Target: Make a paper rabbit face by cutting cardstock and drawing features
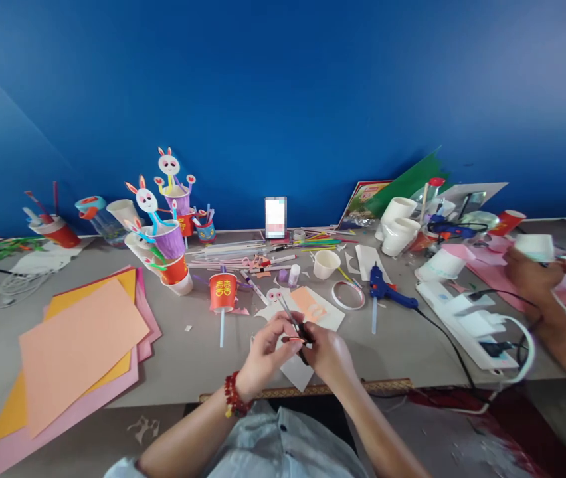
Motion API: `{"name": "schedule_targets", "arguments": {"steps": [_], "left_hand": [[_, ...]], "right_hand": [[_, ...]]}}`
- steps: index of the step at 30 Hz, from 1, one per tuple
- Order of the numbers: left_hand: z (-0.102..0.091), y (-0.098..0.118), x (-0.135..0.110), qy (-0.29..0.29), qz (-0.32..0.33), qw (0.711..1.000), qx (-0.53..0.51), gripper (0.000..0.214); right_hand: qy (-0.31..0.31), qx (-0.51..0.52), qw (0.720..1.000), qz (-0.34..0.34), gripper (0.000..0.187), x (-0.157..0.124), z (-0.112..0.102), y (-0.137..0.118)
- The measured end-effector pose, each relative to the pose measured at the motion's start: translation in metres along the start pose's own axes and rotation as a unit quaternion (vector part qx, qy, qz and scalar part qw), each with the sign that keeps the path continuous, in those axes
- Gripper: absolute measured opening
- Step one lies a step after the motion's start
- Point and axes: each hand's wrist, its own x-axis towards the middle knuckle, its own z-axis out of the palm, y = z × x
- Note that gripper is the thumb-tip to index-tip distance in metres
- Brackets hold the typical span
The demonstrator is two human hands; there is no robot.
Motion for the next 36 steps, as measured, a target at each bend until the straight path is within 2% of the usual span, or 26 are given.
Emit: {"name": "schedule_targets", "arguments": {"steps": [2,4,6,8,9,11,13,17,18,20,25,29,31,34,36], "left_hand": [[0.007,-0.004,0.004,0.004,0.021,1.000,0.012,0.019],[0.009,-0.007,0.006,0.017,0.044,0.998,0.047,0.018],[0.008,-0.007,0.007,0.034,0.059,0.995,0.075,0.016],[0.005,-0.006,0.007,0.048,0.059,0.993,0.085,0.016],[0.003,-0.006,0.006,0.048,0.053,0.994,0.084,0.017],[0.000,-0.006,0.005,0.044,0.040,0.996,0.072,0.018],[-0.003,-0.009,0.003,0.056,0.027,0.997,0.052,0.019],[-0.016,-0.018,-0.002,0.169,-0.013,0.985,0.041,0.023],[-0.021,-0.020,-0.004,0.191,-0.017,0.980,0.052,0.023],[-0.032,-0.021,-0.008,0.198,-0.016,0.976,0.085,0.020],[-0.045,-0.015,-0.012,0.114,0.003,0.962,0.246,0.015],[-0.043,-0.012,-0.004,0.081,-0.004,0.922,0.377,0.014],[-0.041,-0.013,0.001,0.058,-0.004,0.899,0.434,0.014],[-0.038,-0.016,0.010,0.025,-0.022,0.857,0.514,0.014],[-0.038,-0.017,0.016,0.015,-0.042,0.830,0.556,0.013]], "right_hand": [[0.000,0.061,0.998,0.006,0.013,0.000,0.007,-0.001],[-0.026,0.157,0.987,0.020,0.011,0.000,0.014,0.001],[-0.086,0.281,0.955,0.037,0.017,0.000,0.020,0.004],[-0.128,0.389,0.911,0.046,0.032,-0.001,0.025,0.008],[-0.128,0.420,0.897,0.044,0.039,-0.001,0.026,0.010],[-0.085,0.424,0.901,0.025,0.044,-0.002,0.026,0.013],[-0.018,0.379,0.925,-0.003,0.040,-0.004,0.023,0.016],[0.127,0.201,0.971,-0.032,0.033,-0.009,0.012,0.028],[0.155,0.141,0.977,-0.035,0.032,-0.010,0.009,0.032],[0.179,0.034,0.982,-0.048,0.027,-0.013,0.006,0.041],[0.157,-0.105,0.980,-0.066,0.022,-0.012,0.004,0.049],[0.144,-0.118,0.976,-0.116,0.020,0.008,-0.002,0.026],[0.095,-0.142,0.975,-0.141,0.022,0.027,-0.004,0.006],[-0.013,-0.234,0.962,-0.138,0.032,0.060,-0.001,-0.023],[-0.036,-0.255,0.957,-0.136,0.034,0.079,0.004,-0.036]]}}
